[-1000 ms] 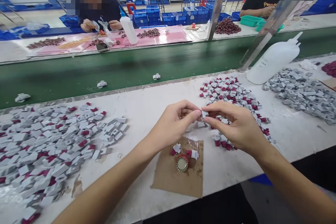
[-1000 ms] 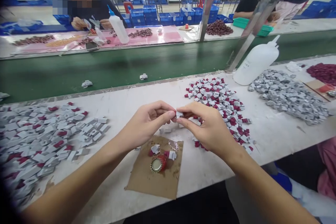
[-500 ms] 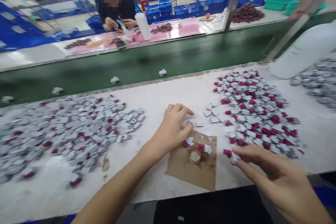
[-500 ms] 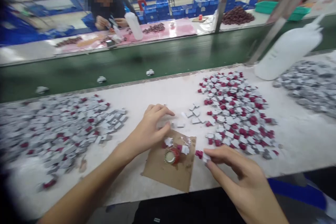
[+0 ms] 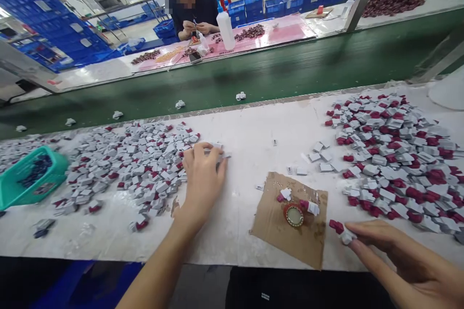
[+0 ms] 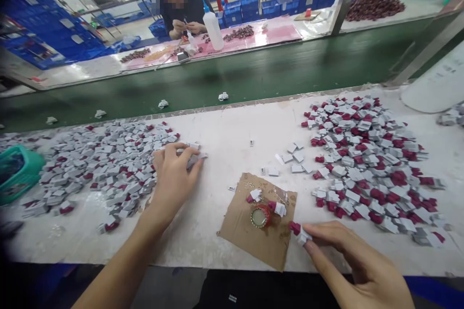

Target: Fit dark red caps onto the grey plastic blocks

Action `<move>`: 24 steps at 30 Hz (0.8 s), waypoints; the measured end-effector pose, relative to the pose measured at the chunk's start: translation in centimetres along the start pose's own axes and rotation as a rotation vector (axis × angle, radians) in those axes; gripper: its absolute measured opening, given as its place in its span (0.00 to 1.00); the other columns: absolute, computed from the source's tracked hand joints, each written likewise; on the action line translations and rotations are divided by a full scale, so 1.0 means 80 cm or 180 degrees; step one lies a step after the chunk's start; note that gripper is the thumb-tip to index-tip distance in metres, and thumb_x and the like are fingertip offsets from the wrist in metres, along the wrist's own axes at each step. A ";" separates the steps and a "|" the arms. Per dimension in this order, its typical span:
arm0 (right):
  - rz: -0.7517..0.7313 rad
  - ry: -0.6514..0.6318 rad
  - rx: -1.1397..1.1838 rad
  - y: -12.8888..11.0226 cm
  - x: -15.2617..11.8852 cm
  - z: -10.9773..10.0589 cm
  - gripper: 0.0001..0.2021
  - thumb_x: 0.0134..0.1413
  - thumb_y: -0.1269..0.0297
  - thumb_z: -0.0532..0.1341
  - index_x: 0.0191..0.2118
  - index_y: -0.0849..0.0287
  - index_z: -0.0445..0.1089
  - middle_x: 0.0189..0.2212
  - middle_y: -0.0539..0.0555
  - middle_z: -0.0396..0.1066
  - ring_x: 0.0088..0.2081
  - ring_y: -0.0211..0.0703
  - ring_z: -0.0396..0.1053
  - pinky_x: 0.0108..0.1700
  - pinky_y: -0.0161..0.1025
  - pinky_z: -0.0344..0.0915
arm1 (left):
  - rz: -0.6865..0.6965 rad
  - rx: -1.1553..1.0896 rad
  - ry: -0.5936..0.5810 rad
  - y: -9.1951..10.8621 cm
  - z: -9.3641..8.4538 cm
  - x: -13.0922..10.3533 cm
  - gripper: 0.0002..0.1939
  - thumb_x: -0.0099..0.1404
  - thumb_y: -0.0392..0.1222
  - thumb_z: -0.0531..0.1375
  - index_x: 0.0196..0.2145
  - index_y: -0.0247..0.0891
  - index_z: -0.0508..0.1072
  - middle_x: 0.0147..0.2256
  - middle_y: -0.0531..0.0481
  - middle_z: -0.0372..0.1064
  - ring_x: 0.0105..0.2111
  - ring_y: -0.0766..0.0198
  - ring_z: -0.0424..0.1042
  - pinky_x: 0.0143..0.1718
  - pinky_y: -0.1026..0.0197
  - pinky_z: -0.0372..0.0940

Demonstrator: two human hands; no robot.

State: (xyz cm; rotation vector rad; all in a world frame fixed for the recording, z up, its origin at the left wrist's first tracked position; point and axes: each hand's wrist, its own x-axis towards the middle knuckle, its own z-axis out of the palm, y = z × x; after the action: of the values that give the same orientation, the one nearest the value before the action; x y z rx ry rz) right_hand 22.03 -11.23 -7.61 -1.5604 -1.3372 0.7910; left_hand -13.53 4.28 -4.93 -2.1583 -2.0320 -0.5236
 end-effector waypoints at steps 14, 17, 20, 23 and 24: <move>-0.0387 -0.0668 0.0027 -0.060 0.032 0.031 0.09 0.73 0.62 0.70 0.52 0.37 0.84 0.47 0.48 0.87 0.47 0.52 0.85 0.47 0.42 0.84 | 0.1250 -0.0544 -0.0108 0.038 -0.013 -0.058 0.17 0.79 0.23 0.51 0.48 0.39 0.75 0.46 0.41 0.79 0.46 0.48 0.77 0.48 0.48 0.73; -0.0323 -0.0689 0.0092 -0.064 0.033 0.038 0.08 0.73 0.62 0.70 0.50 0.39 0.84 0.44 0.49 0.86 0.44 0.50 0.85 0.45 0.41 0.83 | 0.1134 -0.0947 -0.0252 0.040 -0.010 -0.063 0.15 0.79 0.24 0.53 0.52 0.40 0.74 0.49 0.41 0.77 0.50 0.49 0.78 0.52 0.49 0.74; -0.0270 -0.0731 0.0141 -0.066 0.034 0.044 0.06 0.73 0.62 0.71 0.48 0.42 0.85 0.42 0.50 0.86 0.41 0.50 0.85 0.42 0.42 0.83 | 0.0736 -0.1247 -0.0316 0.040 -0.007 -0.064 0.10 0.80 0.30 0.59 0.54 0.41 0.72 0.50 0.41 0.76 0.52 0.50 0.78 0.54 0.49 0.74; -0.0299 -0.0749 0.0123 -0.067 0.036 0.047 0.05 0.73 0.63 0.70 0.47 0.43 0.85 0.41 0.51 0.85 0.41 0.50 0.85 0.41 0.42 0.83 | 0.0379 -0.1423 -0.0347 0.038 -0.002 -0.060 0.07 0.79 0.33 0.61 0.51 0.42 0.73 0.48 0.44 0.77 0.49 0.51 0.79 0.52 0.48 0.74; -0.0322 -0.0745 0.0112 -0.067 0.036 0.047 0.06 0.73 0.63 0.70 0.47 0.44 0.85 0.41 0.51 0.85 0.41 0.50 0.85 0.42 0.42 0.83 | 0.0268 -0.1486 -0.0343 0.038 -0.001 -0.058 0.06 0.79 0.34 0.62 0.50 0.42 0.73 0.46 0.45 0.78 0.47 0.52 0.79 0.51 0.49 0.74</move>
State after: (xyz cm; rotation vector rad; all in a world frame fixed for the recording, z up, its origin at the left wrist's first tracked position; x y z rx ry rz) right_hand 17.16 -7.57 -3.88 -1.3931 -1.5492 0.9509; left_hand -10.69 -0.37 -6.01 -2.5636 -2.0160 -0.9722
